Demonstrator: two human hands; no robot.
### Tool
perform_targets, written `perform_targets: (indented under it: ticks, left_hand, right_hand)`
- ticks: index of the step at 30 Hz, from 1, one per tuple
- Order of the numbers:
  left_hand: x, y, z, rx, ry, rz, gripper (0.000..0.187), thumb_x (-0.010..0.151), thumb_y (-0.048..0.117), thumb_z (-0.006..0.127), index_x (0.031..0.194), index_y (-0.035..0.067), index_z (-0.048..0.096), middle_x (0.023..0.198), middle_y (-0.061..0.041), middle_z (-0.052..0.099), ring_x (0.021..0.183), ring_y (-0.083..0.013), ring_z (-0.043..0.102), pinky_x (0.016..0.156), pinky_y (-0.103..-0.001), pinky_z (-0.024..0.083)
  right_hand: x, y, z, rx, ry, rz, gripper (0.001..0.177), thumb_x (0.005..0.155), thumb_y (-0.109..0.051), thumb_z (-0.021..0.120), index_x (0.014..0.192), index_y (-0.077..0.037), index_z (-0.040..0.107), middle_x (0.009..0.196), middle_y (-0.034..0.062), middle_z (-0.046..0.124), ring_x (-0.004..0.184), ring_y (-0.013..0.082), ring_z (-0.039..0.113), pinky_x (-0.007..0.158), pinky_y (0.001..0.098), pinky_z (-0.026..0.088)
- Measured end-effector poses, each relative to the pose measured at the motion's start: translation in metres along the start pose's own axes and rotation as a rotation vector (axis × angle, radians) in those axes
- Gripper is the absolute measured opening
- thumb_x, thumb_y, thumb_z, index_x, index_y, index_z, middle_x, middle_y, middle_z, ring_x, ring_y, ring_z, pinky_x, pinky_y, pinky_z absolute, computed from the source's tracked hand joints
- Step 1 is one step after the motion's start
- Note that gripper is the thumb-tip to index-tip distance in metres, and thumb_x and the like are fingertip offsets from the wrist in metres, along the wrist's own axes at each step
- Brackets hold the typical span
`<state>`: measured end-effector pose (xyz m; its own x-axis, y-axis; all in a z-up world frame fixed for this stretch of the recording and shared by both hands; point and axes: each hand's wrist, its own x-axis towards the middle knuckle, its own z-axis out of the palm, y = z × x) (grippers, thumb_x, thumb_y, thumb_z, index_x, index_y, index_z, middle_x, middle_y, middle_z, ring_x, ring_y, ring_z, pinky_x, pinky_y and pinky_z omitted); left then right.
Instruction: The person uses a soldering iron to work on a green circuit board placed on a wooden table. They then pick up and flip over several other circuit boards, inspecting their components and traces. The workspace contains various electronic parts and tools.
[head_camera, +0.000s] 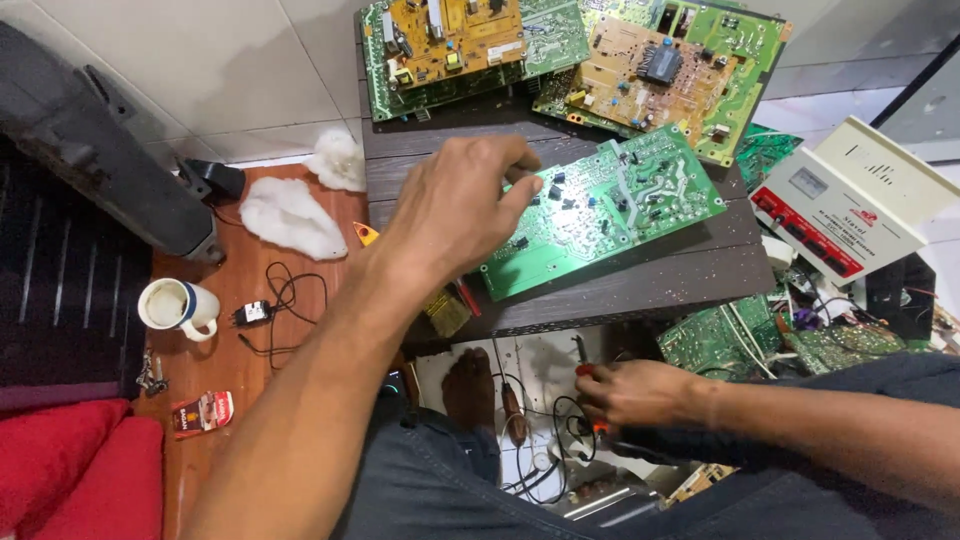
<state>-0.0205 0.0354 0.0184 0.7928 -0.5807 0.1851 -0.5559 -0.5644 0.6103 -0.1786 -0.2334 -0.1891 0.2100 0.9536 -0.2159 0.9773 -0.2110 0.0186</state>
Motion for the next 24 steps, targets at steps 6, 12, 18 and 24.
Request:
perform_targets:
  ticks: [6, 12, 18, 24]
  left_hand:
    - [0.01, 0.006, 0.008, 0.026, 0.032, 0.073, 0.021, 0.091, 0.014, 0.064, 0.107, 0.007, 0.075, 0.086, -0.015, 0.077, 0.082, -0.0422, 0.076, 0.069, -0.059, 0.059]
    - [0.012, 0.006, 0.005, 0.013, -0.019, 0.012, 0.022, 0.09, 0.014, 0.064, 0.107, 0.007, 0.075, 0.083, -0.015, 0.078, 0.08, -0.0452, 0.076, 0.071, -0.063, 0.058]
    - [0.013, 0.001, 0.006, 0.059, -0.017, -0.011, 0.02, 0.09, 0.013, 0.064, 0.105, 0.005, 0.076, 0.083, -0.017, 0.078, 0.079, -0.0466, 0.075, 0.071, -0.065, 0.057]
    - [0.017, -0.009, 0.005, -0.019, -0.006, -0.08, 0.023, 0.094, 0.014, 0.061, 0.11, 0.006, 0.076, 0.083, -0.015, 0.078, 0.078, -0.0379, 0.078, 0.082, -0.06, 0.058]
  right_hand:
    - [0.057, 0.029, 0.054, -1.014, 0.034, -0.388, 0.035, 0.095, -0.012, 0.056, 0.113, -0.032, 0.078, 0.129, -0.001, 0.068, 0.1, 0.0164, 0.069, 0.088, 0.0361, 0.053]
    - [0.059, 0.024, 0.18, -0.299, -0.041, 0.108, 0.016, 0.084, -0.002, 0.067, 0.097, 0.006, 0.07, 0.088, 0.025, 0.065, 0.07, 0.0353, 0.066, 0.051, 0.0405, 0.051]
    - [0.069, 0.022, 0.15, -0.189, 0.043, 0.342, 0.012, 0.087, -0.011, 0.071, 0.094, -0.001, 0.069, 0.091, 0.0188, 0.063, 0.076, 0.0324, 0.069, 0.054, 0.0377, 0.052]
    - [0.093, 0.008, 0.059, 0.802, -0.584, 0.725, 0.032, 0.104, -0.023, 0.044, 0.097, 0.0, 0.066, 0.1, 0.0138, 0.067, 0.087, 0.0285, 0.069, 0.069, 0.036, 0.05]
